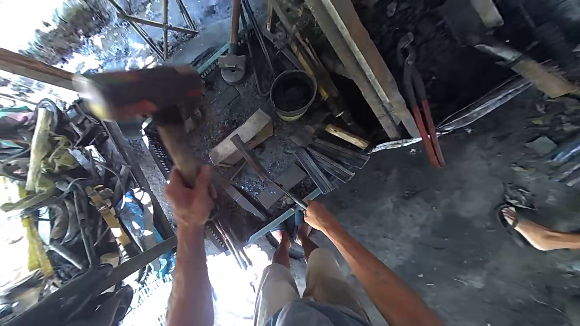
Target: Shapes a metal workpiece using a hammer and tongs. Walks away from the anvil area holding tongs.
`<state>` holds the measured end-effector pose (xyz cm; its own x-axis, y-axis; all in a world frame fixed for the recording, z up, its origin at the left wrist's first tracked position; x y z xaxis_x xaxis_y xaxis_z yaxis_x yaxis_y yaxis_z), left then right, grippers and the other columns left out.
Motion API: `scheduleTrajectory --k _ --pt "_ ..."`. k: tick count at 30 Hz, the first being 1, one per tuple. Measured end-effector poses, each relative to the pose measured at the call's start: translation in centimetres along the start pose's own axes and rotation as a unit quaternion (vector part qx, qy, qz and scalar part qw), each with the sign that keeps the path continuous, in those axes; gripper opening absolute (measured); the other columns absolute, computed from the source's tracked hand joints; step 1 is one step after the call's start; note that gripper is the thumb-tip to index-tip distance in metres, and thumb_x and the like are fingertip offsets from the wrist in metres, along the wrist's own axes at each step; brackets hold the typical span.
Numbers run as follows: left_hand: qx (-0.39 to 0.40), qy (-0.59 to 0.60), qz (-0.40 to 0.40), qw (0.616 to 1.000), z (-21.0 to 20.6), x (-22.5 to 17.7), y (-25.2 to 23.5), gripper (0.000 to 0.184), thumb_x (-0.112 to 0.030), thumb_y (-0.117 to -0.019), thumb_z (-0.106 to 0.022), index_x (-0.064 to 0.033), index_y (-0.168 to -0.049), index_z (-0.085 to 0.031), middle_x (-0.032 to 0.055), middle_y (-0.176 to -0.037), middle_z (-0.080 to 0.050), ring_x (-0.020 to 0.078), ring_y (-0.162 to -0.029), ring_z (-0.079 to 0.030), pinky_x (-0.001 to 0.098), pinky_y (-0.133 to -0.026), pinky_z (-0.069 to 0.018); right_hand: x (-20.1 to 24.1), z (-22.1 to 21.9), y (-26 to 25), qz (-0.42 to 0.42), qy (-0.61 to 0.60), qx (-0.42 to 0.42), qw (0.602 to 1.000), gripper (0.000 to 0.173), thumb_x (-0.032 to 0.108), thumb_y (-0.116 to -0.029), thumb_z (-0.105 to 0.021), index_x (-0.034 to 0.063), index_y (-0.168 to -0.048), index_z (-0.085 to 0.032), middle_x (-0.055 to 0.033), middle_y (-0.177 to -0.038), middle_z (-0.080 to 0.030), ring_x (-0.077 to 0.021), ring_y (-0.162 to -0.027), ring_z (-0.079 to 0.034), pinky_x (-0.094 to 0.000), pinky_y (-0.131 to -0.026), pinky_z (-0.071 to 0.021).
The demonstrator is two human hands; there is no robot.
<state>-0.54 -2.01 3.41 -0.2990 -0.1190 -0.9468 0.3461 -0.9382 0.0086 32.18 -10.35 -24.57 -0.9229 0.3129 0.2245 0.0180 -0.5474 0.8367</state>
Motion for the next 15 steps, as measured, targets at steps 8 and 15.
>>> scheduleTrajectory --k 8,15 --pt "-0.107 -0.009 -0.211 0.971 -1.6 -6.3 -6.1 0.021 -0.024 -0.1039 -0.059 -0.0091 -0.115 -0.05 0.0014 -0.072 -0.059 0.0179 -0.054 -0.06 0.0375 -0.047 -0.0564 -0.1 0.2 0.1 -0.013 0.001 0.01 1.0 0.036 0.03 -0.0926 -0.063 0.0064 -0.119 -0.062 -0.0204 -0.114 -0.068 -0.0391 -0.104 -0.069 -0.0614 -0.08 -0.0575" --pt "0.119 -0.361 0.206 0.902 -5.5 17.6 -2.7 0.035 -0.028 -0.0951 -0.065 -0.0045 -0.122 -0.063 0.0181 -0.093 -0.071 0.0337 -0.081 -0.071 0.0592 -0.074 -0.0592 0.4 1.3 0.4 0.0 0.002 0.007 1.0 0.04 0.03 -0.0906 -0.065 0.003 -0.12 -0.063 -0.0223 -0.117 -0.067 -0.0409 -0.107 -0.068 -0.0638 -0.08 -0.0565"
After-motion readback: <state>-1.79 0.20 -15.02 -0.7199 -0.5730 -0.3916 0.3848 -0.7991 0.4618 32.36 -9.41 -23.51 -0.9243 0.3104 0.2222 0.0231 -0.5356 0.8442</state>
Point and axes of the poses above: each hand's wrist, its own y-axis away from the middle knuckle, its own z-axis out of the back of the hand, x = y × z, the point moved 3 cm from there along -y, towards the middle knuckle
